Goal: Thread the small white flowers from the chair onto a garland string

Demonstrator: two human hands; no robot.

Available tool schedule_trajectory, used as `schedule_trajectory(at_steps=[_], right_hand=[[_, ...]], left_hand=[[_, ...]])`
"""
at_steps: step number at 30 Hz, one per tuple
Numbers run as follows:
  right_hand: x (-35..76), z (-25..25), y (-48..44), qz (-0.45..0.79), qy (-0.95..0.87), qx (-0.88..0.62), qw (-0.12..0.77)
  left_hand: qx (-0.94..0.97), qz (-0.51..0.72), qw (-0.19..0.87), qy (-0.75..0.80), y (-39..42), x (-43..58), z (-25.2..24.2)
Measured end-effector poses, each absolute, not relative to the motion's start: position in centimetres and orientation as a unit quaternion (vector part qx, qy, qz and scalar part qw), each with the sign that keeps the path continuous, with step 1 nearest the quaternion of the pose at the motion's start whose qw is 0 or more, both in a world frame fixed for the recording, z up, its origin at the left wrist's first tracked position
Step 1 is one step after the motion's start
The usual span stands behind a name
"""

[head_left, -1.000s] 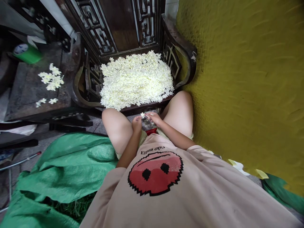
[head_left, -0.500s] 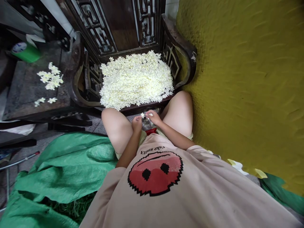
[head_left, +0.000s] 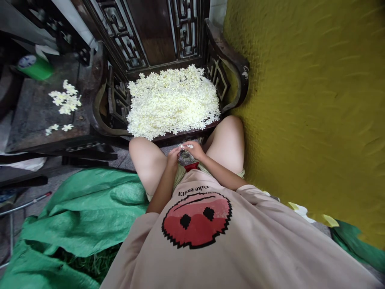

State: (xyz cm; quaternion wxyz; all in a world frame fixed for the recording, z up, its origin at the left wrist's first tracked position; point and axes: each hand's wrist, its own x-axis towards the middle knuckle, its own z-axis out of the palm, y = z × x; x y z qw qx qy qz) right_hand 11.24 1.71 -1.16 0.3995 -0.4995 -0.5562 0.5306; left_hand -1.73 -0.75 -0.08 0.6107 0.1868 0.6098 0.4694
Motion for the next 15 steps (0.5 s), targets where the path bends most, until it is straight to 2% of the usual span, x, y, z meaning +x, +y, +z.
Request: schedule_trajectory(at_steps=[4,15], right_hand=[[11.2,-1.0,1.8,0.587,-0.489,-0.483,0.428],[11.2,-0.4,1.4,0.652,-0.411,-0.501,0.393]], left_hand=[[0.166,0.477,0.653,0.564,-0.6,-1.7,0.3],[0.198,0.489,0.657,0.538,-0.8,-1.5,0.7]])
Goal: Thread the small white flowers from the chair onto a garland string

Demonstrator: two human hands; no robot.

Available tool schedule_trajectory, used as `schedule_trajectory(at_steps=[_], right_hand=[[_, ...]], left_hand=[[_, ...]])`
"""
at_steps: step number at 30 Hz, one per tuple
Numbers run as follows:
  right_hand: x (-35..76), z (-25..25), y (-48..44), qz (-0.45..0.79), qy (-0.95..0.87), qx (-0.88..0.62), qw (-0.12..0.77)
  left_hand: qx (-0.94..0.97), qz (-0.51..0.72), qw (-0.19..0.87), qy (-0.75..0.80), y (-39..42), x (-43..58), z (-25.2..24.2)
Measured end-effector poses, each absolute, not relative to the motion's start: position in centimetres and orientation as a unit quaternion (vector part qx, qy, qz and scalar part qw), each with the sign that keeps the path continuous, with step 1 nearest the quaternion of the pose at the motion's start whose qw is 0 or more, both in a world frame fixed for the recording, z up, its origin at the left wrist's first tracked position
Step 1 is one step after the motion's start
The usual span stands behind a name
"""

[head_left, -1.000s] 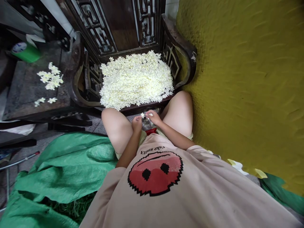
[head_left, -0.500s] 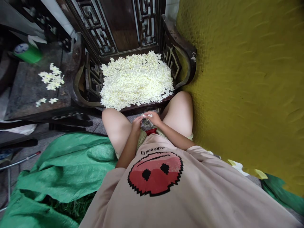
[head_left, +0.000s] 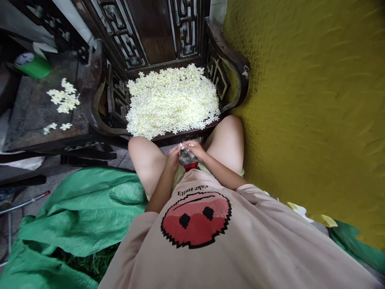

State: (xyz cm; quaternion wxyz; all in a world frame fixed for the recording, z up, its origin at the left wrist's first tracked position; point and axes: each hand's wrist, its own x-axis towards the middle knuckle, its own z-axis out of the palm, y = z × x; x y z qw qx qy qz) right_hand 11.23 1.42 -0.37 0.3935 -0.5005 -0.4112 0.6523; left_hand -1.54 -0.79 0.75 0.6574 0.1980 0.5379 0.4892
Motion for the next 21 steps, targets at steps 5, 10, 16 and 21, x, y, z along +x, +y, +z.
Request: schedule_trajectory(at_steps=[5,10,16,21], right_hand=[[11.2,-0.8,1.5,0.643,-0.424,-0.509,0.384],[11.0,-0.3,1.4,0.583,-0.493,-0.518,0.386],[10.8,0.0,1.1,0.554,-0.498,-0.541,0.392],[10.2,-0.2,0.7,0.552,-0.452,-0.565,0.414]], left_hand=[[0.241,0.467,0.605,0.598,-1.0,-1.5,0.6],[0.323,0.485,0.508,0.634,-1.4,-1.2,0.1],[0.359,0.439,0.461,0.683,-1.3,-0.9,0.1],[0.373,0.429,0.469,0.676,-1.2,-0.7,0.1]])
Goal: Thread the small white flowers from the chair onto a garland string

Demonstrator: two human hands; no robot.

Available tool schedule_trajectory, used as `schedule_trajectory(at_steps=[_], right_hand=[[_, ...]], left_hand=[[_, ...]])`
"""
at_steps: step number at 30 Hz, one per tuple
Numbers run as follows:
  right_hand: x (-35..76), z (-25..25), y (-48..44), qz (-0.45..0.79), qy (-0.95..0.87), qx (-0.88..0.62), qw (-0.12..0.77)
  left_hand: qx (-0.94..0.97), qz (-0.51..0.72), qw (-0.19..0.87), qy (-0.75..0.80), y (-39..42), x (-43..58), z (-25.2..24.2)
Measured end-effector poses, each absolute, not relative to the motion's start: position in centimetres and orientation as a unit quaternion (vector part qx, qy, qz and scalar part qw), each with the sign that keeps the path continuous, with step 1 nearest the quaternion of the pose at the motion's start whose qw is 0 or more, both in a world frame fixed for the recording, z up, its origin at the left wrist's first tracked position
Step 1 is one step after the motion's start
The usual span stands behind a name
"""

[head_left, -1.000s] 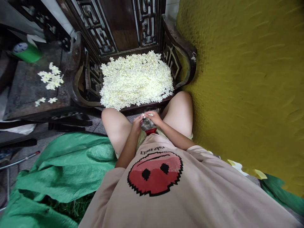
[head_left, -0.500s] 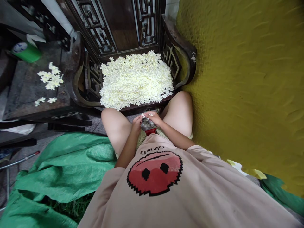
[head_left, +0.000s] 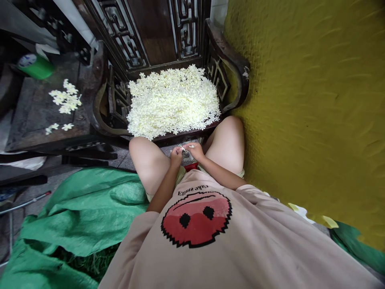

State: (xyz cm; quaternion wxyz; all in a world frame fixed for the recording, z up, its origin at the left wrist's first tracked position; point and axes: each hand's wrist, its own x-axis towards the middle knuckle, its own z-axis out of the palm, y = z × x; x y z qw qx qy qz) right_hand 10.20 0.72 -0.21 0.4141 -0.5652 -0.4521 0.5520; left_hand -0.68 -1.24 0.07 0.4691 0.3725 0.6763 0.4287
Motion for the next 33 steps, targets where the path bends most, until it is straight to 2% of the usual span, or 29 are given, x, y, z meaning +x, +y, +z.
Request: schedule_trajectory(at_steps=[6,9,14,18,24,29,33], right_hand=[[11.7,-0.9,2.2,0.571,-0.229,-0.648,0.449],[13.2,-0.6,3.3,0.64,-0.164,-0.605,0.445],[12.3,0.6,2.8,0.794,-0.117,-0.489,0.342],[11.3,1.2,2.0,0.839,-0.116,-0.45,0.282],[11.4,1.0,1.9,0.772,-0.181,-0.511,0.332],[11.1,0.5,1.2,0.632,-0.374,-0.546,0.404],[10.9,0.3,1.0,0.573,-0.496,-0.52,0.394]], left_hand=[[0.337,0.457,0.489,0.662,-1.2,-1.0,-0.1],[0.31,0.472,0.48,0.671,-1.2,-1.3,0.0],[0.288,0.462,0.456,0.704,-1.1,-1.3,0.3],[0.302,0.467,0.436,0.708,-1.2,-1.2,0.5],[0.327,0.453,0.412,0.72,-1.4,-0.8,0.7],[0.324,0.437,0.411,0.731,-1.3,-0.7,1.1],[0.321,0.438,0.422,0.727,-1.3,-0.7,1.2]])
